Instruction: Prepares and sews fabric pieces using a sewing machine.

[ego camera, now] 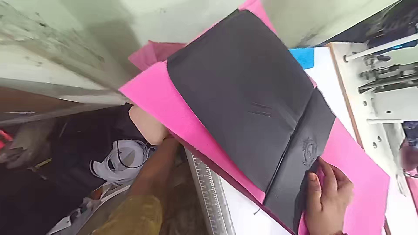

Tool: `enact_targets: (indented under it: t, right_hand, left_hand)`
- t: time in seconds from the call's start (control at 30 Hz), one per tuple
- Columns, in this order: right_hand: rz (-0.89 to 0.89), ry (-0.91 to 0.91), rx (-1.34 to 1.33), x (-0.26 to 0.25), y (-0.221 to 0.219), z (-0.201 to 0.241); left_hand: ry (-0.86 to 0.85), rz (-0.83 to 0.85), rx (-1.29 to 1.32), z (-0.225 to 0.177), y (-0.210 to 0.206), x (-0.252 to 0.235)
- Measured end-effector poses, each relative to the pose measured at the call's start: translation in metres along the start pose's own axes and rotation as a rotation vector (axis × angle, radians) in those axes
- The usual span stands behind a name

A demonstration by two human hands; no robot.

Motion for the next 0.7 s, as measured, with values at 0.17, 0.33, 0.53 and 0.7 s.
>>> enact_targets:
  t: [0.17,0.33,0.53,0.7]
  right_hand:
    - [-0.041,-0.043,-0.016,-0.002,-0.002,0.003]
    - [-0.026,-0.09,-0.049,-0.002,0.002,0.005]
    - [0.111,-0.224,-0.085,0.002,0.01,0.012]
    - [0.252,-0.306,-0.08,0.009,0.019,0.021]
  left_hand:
    - [-0.623,-0.435,0.752,0.044,0.053,-0.008]
    - [-0.856,-0.338,0.879,0.003,0.138,0.129]
    - [-1.537,0.161,0.738,-0.069,0.178,0.234]
    - [-1.43,0.283,0.789,-0.212,0.037,0.318]
Point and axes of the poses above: each hand's wrist, its own x-axis away from the middle knuckle, its own y-axis out of the back of the hand, z = x × y, the point moved 3 cm from there along -x, towards the middle knuckle, and after that the axes turned 13 degrees about x, right-handed, at the moved point
